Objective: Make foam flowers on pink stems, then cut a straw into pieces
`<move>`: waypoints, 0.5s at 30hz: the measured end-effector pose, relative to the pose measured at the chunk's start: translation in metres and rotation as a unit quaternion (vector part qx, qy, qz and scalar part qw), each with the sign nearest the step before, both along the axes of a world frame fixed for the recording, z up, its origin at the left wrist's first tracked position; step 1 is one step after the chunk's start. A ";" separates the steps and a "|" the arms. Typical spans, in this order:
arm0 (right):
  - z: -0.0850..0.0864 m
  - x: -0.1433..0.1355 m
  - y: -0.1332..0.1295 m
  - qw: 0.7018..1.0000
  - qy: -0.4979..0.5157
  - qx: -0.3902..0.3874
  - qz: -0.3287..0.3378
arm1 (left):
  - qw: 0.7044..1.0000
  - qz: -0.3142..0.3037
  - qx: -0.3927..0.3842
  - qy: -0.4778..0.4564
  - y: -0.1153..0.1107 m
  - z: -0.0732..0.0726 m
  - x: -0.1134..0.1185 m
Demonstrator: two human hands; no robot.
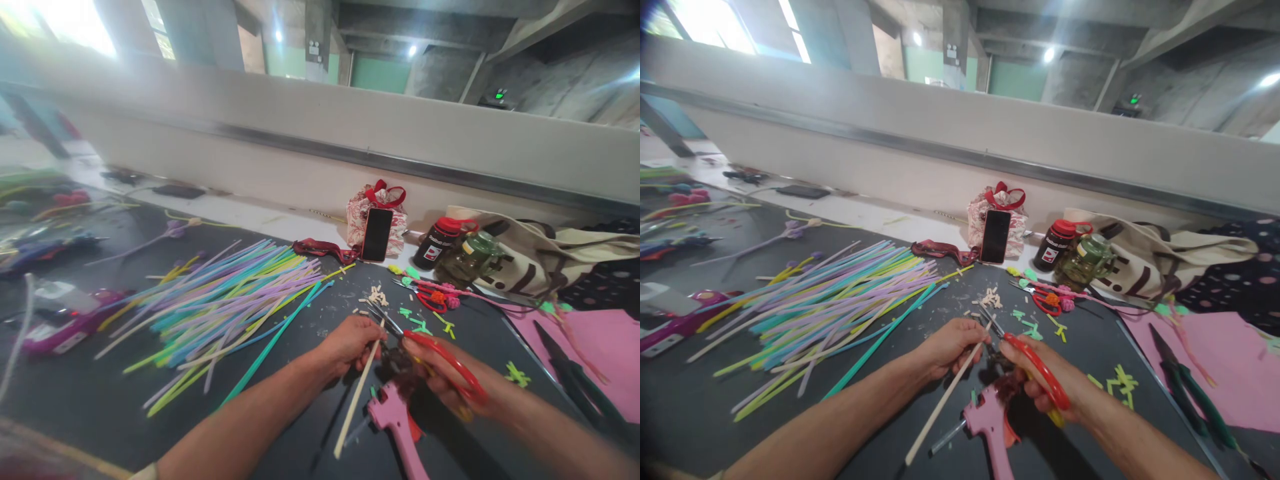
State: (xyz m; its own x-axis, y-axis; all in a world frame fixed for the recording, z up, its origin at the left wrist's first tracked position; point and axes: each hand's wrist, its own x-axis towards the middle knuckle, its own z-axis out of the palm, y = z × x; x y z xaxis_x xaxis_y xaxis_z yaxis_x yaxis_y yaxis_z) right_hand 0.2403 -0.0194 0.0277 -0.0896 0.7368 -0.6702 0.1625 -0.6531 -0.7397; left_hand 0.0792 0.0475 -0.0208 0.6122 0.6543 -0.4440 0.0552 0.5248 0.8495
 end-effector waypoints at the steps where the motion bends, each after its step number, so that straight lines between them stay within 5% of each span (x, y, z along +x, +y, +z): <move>1: -0.002 0.002 0.003 1.000 -0.002 -0.005 -0.001 | 1.000 -0.001 -0.002 0.004 0.000 -0.002 0.001; 15: -0.013 0.013 0.009 1.000 0.006 -0.014 -0.025 | 1.000 -0.008 0.000 0.020 0.001 -0.009 0.003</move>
State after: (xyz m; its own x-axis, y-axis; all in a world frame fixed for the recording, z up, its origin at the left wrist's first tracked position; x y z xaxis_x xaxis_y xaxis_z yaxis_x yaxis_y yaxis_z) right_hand 0.2529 -0.0102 0.0149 -0.0612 0.7214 -0.6898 0.1201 -0.6807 -0.7226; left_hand 0.0820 0.0485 -0.0299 0.6037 0.6451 -0.4684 0.0978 0.5231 0.8466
